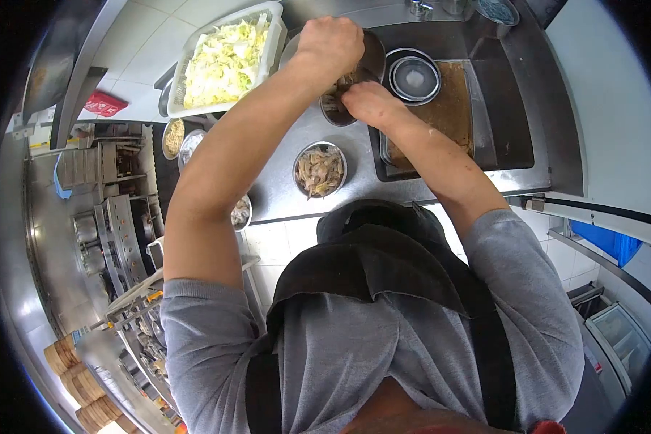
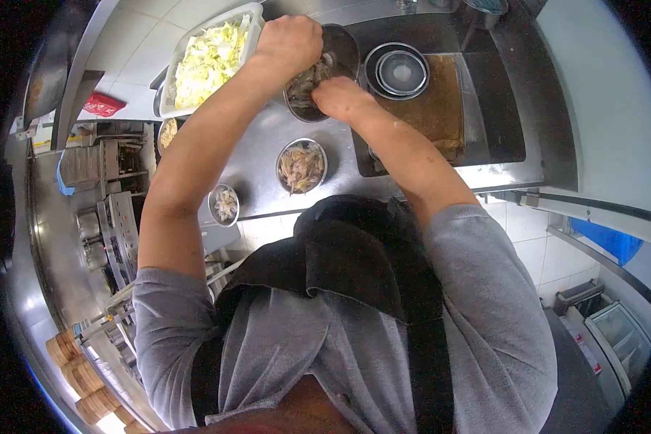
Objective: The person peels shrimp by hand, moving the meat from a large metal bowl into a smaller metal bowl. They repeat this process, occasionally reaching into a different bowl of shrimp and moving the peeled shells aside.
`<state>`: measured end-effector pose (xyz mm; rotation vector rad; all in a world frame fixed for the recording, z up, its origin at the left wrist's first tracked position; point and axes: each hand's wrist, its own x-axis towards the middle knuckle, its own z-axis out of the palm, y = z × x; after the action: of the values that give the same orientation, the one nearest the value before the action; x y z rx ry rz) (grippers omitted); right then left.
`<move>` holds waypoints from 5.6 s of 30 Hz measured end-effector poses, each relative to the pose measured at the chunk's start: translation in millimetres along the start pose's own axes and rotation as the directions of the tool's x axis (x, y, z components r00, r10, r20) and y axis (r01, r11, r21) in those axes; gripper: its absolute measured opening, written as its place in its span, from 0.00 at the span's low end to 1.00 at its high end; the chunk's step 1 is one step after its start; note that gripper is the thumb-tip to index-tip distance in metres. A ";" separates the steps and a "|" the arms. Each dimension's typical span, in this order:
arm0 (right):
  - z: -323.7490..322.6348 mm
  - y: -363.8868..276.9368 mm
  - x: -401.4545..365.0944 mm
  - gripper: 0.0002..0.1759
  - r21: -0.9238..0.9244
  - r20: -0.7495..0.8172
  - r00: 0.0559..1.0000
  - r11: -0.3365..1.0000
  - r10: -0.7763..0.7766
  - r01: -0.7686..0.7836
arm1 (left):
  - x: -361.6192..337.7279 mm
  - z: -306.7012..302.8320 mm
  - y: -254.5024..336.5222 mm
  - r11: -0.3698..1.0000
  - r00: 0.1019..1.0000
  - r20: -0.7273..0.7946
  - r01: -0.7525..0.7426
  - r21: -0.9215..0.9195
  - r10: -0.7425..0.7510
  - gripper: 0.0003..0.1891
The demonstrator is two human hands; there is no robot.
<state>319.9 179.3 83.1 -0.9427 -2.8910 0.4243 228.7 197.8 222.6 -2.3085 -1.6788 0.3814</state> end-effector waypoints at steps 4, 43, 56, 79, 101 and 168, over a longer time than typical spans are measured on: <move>-1.3 8.4 -18.6 0.09 0.073 -0.325 0.946 0.996 -0.023 0.049 | -6.6 23.8 -34.3 0.993 0.985 0.170 0.059 -0.106 -0.041 0.14; 110.5 -45.5 -32.4 0.21 0.620 0.180 0.983 0.780 -0.031 -0.089 | -322.0 266.6 -80.7 -0.192 0.219 0.470 0.709 -0.679 -0.855 0.12; 92.2 -46.6 -38.8 0.22 0.559 0.247 0.969 0.811 0.033 -0.170 | -224.6 316.4 -83.6 0.522 0.507 0.742 0.815 -0.249 -0.437 0.20; 56.6 -72.2 -6.1 0.17 0.602 -0.064 0.993 0.789 -0.100 0.118 | -272.1 247.1 -90.9 0.249 0.668 0.490 0.700 -0.669 -0.561 0.11; 82.2 -83.9 1.7 0.13 0.441 -0.096 0.947 0.840 -0.306 0.316 | -234.1 198.3 34.2 -0.150 0.703 0.490 0.489 -0.859 -0.516 0.09; 78.1 -94.1 7.0 0.12 0.549 -0.056 0.969 0.803 -0.242 0.233 | -249.3 203.6 33.5 0.125 0.816 0.249 0.362 -0.924 -0.521 0.17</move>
<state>249.0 92.0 34.5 -0.4707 -2.5900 1.1626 111.0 -38.5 35.4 -1.9928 -2.8800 -1.3160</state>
